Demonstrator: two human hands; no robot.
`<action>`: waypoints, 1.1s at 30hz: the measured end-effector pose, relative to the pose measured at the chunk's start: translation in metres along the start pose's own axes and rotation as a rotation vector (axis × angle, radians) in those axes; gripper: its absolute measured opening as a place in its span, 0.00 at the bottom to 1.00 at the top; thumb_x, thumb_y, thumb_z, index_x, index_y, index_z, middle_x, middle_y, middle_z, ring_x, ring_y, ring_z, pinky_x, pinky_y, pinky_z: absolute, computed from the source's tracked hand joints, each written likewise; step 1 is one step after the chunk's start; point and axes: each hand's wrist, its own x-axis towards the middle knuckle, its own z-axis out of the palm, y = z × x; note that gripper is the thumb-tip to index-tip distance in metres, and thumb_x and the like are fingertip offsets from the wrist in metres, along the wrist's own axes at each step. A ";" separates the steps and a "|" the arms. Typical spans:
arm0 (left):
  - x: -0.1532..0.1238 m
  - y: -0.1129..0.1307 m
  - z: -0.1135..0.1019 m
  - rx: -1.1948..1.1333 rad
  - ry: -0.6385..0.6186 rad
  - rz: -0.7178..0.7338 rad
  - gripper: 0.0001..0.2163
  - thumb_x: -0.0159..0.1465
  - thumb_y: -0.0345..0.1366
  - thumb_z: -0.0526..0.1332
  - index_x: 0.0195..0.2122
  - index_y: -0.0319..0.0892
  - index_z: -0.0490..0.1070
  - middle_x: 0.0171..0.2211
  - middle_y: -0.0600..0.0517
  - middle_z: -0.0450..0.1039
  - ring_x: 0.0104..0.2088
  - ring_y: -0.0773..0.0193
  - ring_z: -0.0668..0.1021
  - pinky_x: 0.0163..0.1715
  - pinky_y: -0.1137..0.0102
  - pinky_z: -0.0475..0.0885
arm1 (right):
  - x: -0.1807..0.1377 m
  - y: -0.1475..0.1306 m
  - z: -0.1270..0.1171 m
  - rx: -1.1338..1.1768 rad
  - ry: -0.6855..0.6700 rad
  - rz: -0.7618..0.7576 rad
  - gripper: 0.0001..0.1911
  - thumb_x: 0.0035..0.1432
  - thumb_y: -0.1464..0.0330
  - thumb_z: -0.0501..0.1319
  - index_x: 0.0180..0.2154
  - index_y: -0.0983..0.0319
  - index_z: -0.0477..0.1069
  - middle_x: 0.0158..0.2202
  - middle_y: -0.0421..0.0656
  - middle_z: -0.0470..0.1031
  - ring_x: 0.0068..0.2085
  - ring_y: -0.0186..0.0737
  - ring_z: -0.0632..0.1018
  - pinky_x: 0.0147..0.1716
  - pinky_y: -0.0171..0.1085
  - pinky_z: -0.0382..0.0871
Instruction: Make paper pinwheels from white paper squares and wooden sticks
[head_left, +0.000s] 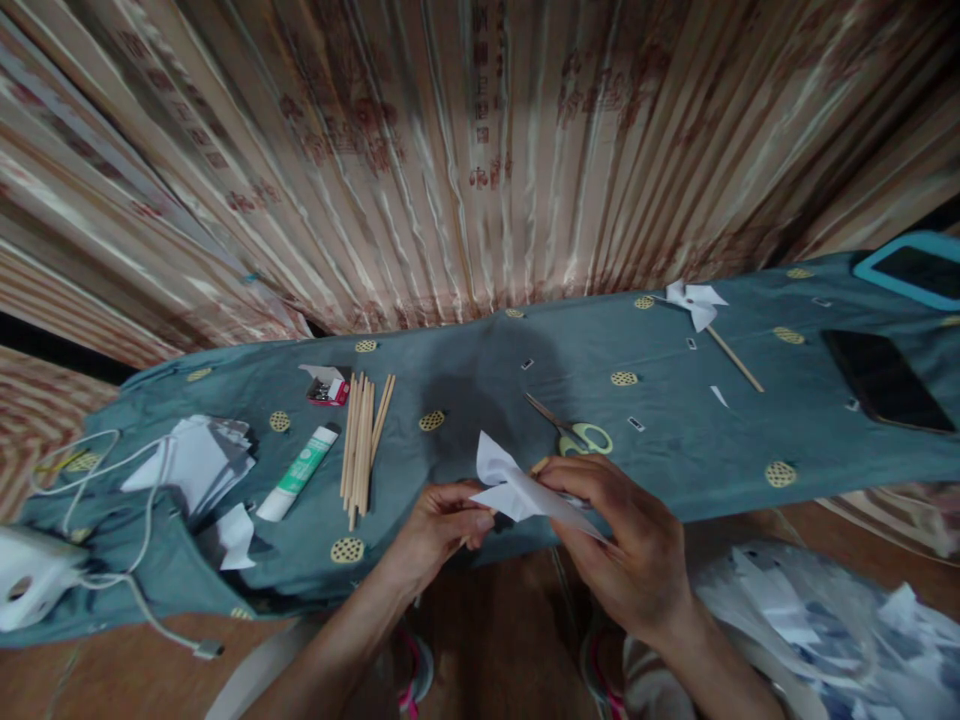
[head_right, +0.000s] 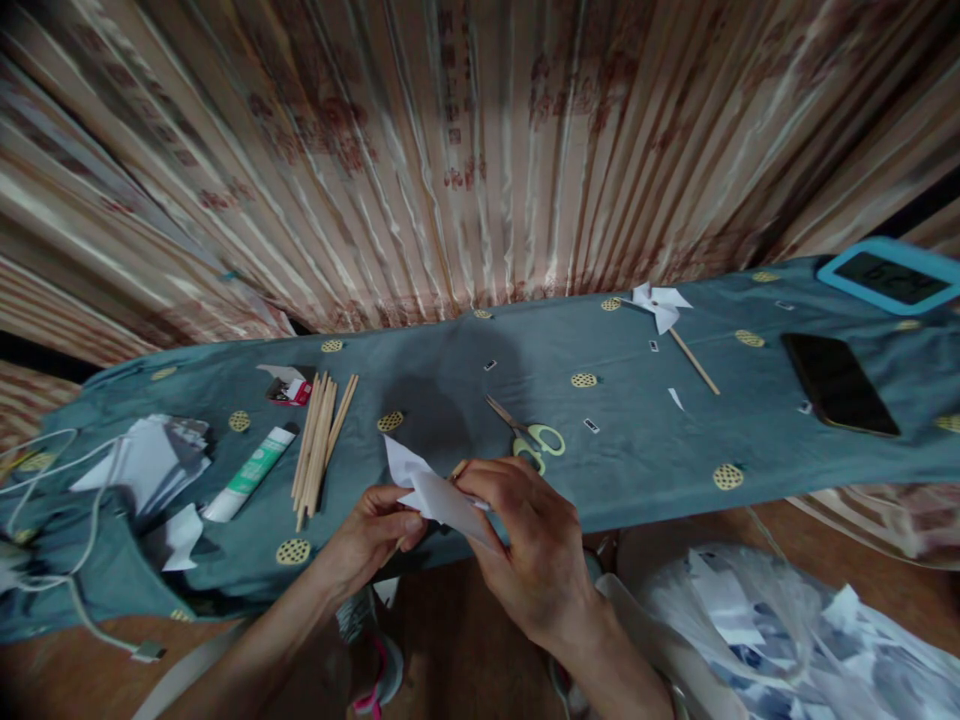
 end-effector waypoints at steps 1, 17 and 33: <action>0.000 0.001 0.000 0.003 0.001 -0.004 0.16 0.39 0.42 0.77 0.25 0.37 0.80 0.15 0.57 0.65 0.16 0.77 0.62 0.19 0.76 0.54 | 0.000 0.000 0.000 0.001 -0.001 0.016 0.10 0.58 0.76 0.59 0.40 0.58 0.70 0.35 0.42 0.80 0.37 0.37 0.81 0.38 0.34 0.75; 0.001 0.001 -0.003 0.054 -0.015 0.032 0.15 0.42 0.41 0.75 0.25 0.36 0.79 0.15 0.57 0.64 0.17 0.75 0.62 0.20 0.75 0.54 | 0.000 -0.001 -0.001 0.050 -0.026 0.119 0.13 0.54 0.78 0.57 0.39 0.57 0.71 0.35 0.39 0.81 0.38 0.36 0.82 0.37 0.33 0.76; 0.000 0.003 0.004 0.074 -0.031 0.011 0.19 0.45 0.49 0.73 0.20 0.36 0.75 0.16 0.55 0.65 0.17 0.75 0.60 0.21 0.73 0.53 | 0.000 -0.001 0.002 0.077 -0.019 0.105 0.14 0.54 0.79 0.57 0.40 0.57 0.71 0.37 0.41 0.81 0.40 0.36 0.82 0.40 0.34 0.76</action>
